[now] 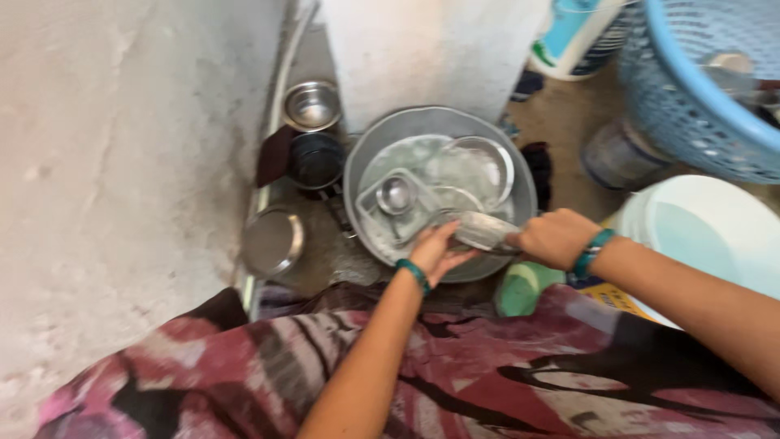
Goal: The person sits at a floor-level washing area and scrubs metal plates, cups, lids and a small pot with a scrub pad in a large basin of soapy water. They rub each item, dip it in the suds, and set cleaned dishes aside while working through the pile one item at a time.
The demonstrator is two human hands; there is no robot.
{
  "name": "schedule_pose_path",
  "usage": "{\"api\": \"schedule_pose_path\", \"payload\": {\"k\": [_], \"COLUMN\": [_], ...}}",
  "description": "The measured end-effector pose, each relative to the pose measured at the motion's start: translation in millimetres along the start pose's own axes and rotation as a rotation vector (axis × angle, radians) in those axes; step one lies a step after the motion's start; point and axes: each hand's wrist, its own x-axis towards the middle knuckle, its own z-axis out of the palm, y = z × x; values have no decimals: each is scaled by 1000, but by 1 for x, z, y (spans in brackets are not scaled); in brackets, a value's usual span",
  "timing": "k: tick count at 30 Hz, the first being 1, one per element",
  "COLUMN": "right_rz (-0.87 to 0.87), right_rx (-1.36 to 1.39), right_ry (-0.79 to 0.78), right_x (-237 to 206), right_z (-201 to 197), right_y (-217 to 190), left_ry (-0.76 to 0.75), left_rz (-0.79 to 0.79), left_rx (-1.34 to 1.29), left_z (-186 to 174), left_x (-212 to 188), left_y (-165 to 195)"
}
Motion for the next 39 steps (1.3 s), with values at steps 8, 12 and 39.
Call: {"api": "schedule_pose_path", "payload": {"k": [8,12,39], "right_rz": [82,20,-57], "right_rx": [-19,-3,29], "right_ry": [36,31,-206], "right_x": [18,35,185], "right_z": [-9,-12,47], "right_y": [-2,-7,3], "left_ry": [458,713,1063], "left_rz": [357,369,722], "left_rx": [26,-74,-1021], "left_z": [-95,-192,-369], "left_x": [30,8,39], "left_y": [24,59,107]}}
